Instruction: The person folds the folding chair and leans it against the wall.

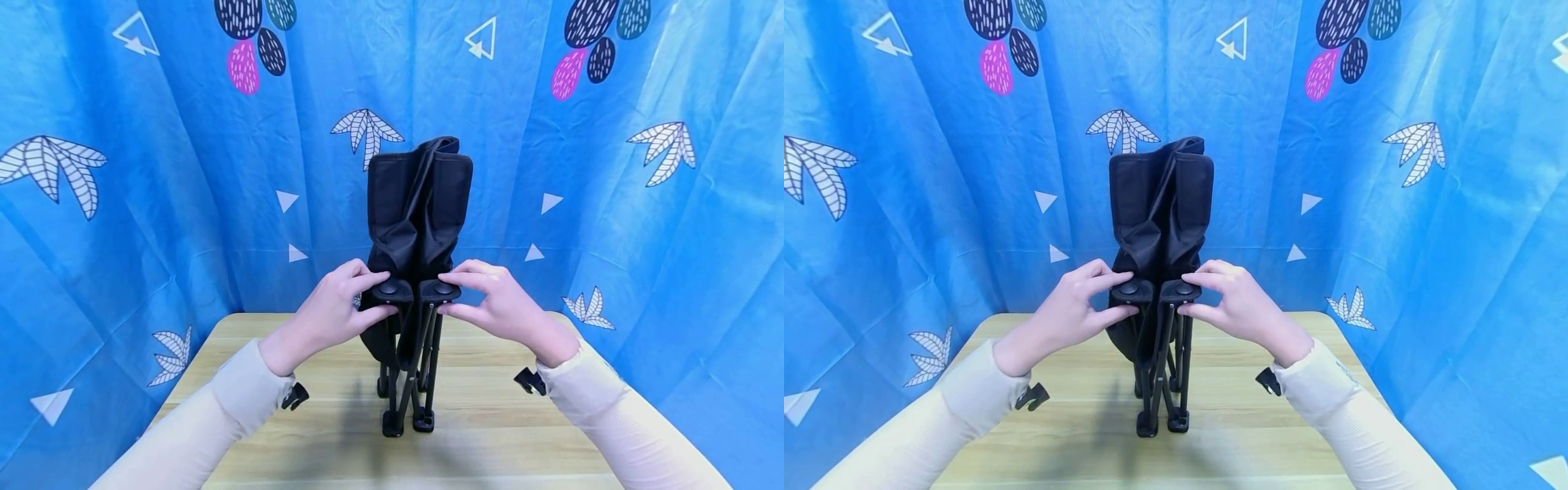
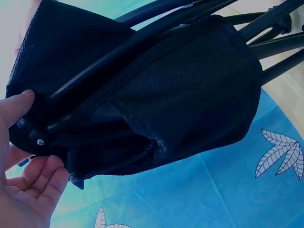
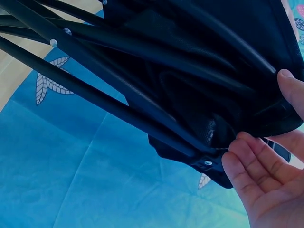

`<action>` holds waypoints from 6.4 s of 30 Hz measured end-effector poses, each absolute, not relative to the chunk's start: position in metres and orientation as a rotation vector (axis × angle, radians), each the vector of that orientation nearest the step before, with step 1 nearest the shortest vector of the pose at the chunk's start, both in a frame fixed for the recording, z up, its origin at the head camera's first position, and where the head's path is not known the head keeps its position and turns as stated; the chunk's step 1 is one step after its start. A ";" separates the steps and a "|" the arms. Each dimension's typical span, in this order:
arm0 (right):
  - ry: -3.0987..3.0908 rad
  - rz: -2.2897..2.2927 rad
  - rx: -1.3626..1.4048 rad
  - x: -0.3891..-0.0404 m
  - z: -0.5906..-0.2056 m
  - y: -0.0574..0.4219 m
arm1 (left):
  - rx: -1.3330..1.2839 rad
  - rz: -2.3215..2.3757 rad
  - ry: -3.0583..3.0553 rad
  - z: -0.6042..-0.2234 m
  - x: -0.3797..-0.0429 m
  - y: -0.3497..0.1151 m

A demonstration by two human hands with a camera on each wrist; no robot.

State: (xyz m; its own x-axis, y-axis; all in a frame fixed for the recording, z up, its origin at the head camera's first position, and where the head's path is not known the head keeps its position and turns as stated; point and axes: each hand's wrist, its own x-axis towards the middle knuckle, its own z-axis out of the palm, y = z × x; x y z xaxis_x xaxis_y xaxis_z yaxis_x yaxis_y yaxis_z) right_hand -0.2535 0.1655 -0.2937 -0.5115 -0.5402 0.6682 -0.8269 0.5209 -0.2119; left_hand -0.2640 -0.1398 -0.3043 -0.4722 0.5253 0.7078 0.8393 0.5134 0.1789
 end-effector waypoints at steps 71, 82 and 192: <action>-2.240 0.765 1.033 -0.260 -0.306 0.179 | -1.098 -0.901 -2.218 -0.307 -0.273 -0.164; -2.257 0.776 0.986 -0.263 -0.317 0.190 | -1.057 -0.894 -2.264 -0.317 -0.273 -0.179; -2.591 1.005 0.781 -0.270 -0.478 0.193 | -0.921 -0.928 -2.705 -0.517 -0.289 -0.183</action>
State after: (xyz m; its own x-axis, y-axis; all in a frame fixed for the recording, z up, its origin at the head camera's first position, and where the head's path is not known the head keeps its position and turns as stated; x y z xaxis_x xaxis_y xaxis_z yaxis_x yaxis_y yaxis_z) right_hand -0.2695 0.1932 -0.4779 -0.8237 -0.3899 0.4118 -0.5656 0.6177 -0.5464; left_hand -0.2887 -0.1829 -0.5166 -0.8036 0.5070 0.3117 0.5916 0.6232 0.5115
